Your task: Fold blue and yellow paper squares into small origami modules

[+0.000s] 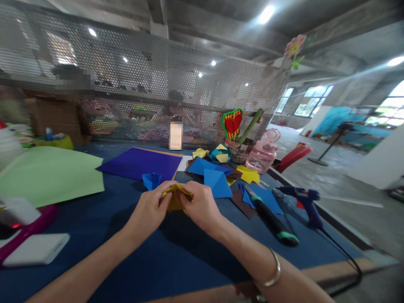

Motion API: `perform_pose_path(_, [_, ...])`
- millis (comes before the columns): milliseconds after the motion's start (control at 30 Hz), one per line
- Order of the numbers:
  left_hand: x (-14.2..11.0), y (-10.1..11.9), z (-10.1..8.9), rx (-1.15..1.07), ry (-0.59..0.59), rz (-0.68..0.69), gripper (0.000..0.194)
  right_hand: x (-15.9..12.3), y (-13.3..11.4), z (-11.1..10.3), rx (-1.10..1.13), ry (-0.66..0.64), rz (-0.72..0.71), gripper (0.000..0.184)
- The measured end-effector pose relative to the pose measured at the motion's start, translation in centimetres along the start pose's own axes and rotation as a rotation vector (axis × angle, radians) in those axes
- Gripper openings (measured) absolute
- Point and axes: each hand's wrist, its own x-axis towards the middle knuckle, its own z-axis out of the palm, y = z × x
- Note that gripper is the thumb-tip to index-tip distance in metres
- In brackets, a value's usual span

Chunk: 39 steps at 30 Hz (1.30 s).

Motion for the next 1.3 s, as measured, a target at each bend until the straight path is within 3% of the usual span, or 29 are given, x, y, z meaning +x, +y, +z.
perform_pose_path(167, [0.0, 0.0, -0.1, 0.193, 0.013, 0.069, 0.03, 0.1, 0.2, 0.3, 0.033, 0.03, 0.053, 0.015])
perform_pose_path(567, [0.0, 0.3, -0.2, 0.215, 0.026, -0.009, 0.017, 0.0, 0.6, 0.5, 0.126, 0.044, 0.06, 0.016])
perform_pose_path(767, [0.1, 0.2, -0.2, 0.106, 0.055, -0.077, 0.01, 0.1, 0.6, 0.4, 0.184, 0.041, 0.159, 0.015])
perform_pose_path(1067, [1.1, -1.4, -0.2, -0.428, 0.068, -0.291, 0.021, 0.4, 1.5, 0.9, 0.295, -0.019, 0.295, 0.012])
perform_pose_path(1200, [1.2, -1.7, -0.4, -0.383, 0.089, -0.264, 0.019, 0.3, 1.2, 0.9, 0.273, 0.002, 0.246, 0.021])
perform_pose_path(1300, [1.2, -1.7, -0.4, -0.234, 0.12, -0.206, 0.012, 0.3, 0.6, 0.6, 0.292, 0.061, 0.177, 0.014])
